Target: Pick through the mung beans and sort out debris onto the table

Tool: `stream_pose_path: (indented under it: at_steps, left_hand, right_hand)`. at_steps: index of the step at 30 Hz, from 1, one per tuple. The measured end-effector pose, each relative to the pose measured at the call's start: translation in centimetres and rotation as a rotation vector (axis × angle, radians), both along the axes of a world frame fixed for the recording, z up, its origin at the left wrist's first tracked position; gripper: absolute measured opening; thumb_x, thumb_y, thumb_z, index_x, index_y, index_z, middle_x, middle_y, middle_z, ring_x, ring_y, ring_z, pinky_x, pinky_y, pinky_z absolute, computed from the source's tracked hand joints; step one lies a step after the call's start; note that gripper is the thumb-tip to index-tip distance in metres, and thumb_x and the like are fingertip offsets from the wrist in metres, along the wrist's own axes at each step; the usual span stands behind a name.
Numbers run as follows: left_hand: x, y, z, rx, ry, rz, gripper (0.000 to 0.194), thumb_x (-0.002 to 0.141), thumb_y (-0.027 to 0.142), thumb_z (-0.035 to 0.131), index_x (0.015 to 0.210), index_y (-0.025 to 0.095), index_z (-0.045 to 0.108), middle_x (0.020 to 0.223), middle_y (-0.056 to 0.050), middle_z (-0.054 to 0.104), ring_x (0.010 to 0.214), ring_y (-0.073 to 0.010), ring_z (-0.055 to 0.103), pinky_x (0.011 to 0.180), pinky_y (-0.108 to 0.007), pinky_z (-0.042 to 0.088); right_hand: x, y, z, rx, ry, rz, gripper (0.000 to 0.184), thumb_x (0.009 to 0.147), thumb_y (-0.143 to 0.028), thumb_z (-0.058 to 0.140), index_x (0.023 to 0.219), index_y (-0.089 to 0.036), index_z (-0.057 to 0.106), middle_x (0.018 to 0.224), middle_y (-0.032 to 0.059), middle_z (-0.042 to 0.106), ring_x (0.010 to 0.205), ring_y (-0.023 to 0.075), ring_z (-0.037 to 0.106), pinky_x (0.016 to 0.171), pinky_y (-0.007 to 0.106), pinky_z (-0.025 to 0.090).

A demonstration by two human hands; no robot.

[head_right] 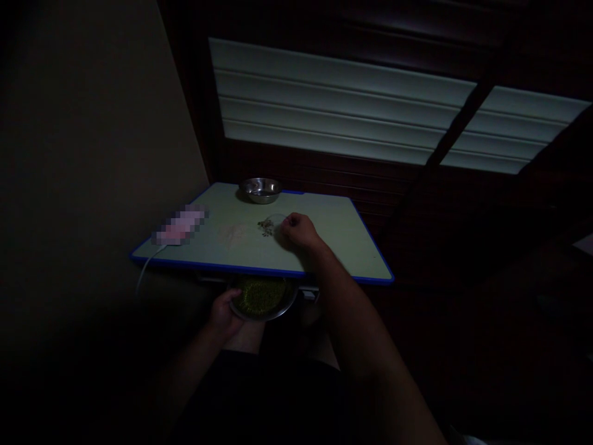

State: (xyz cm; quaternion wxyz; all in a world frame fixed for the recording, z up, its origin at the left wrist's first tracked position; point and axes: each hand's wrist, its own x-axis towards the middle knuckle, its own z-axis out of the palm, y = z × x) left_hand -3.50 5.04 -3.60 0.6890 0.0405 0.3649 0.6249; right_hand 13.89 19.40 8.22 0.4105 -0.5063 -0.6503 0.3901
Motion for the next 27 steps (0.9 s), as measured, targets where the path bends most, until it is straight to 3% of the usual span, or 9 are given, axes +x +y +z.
stream_pose_path:
  at_steps: [6,13,20,27]
  left_hand:
    - [0.0,0.1,0.0,-0.012,0.014,0.004,0.021,0.064,0.01,0.06,0.081,0.01,0.073,0.075,-0.013,0.075,0.083,-0.0298,0.072,0.086,-0.045,0.056]
    - [0.0,0.0,0.2,0.027,0.06,0.012,0.022,0.065,0.012,0.059,0.082,0.012,0.073,0.078,-0.01,0.076,0.075,-0.0255,0.072,0.084,-0.043,0.057]
    - [0.0,-0.1,0.6,0.013,0.032,0.035,0.039,0.065,0.01,0.058,0.101,0.011,0.073,0.078,-0.009,0.076,0.077,-0.0276,0.072,0.081,-0.045,0.057]
    - [-0.1,-0.1,0.5,0.009,-0.002,0.039,0.043,0.064,0.009,0.059,0.105,0.012,0.073,0.08,-0.008,0.077,0.08,-0.0279,0.072,0.082,-0.044,0.057]
  right_hand:
    - [0.3,1.8,-1.5,0.183,-0.051,-0.21,0.015,0.062,-0.019,0.056,0.077,-0.018,0.058,0.075,-0.0003,0.06,0.07,0.0132,0.052,0.069,0.026,0.044]
    - [0.6,1.4,-1.9,0.198,-0.062,-0.233,0.025,0.063,-0.019,0.053,0.082,-0.015,0.069,0.078,0.0031,0.067,0.072,0.0154,0.058,0.075,0.029,0.046]
    - [0.8,1.9,-2.4,0.197,-0.145,-0.261,0.021,0.067,-0.021,0.057,0.081,-0.017,0.072,0.079,0.004,0.071,0.075,0.0164,0.062,0.075,0.028,0.047]
    - [0.6,1.7,-2.5,0.199,-0.209,-0.206,0.015,0.07,-0.025,0.06,0.075,-0.015,0.07,0.073,0.0044,0.069,0.07,0.0157,0.059,0.07,0.028,0.045]
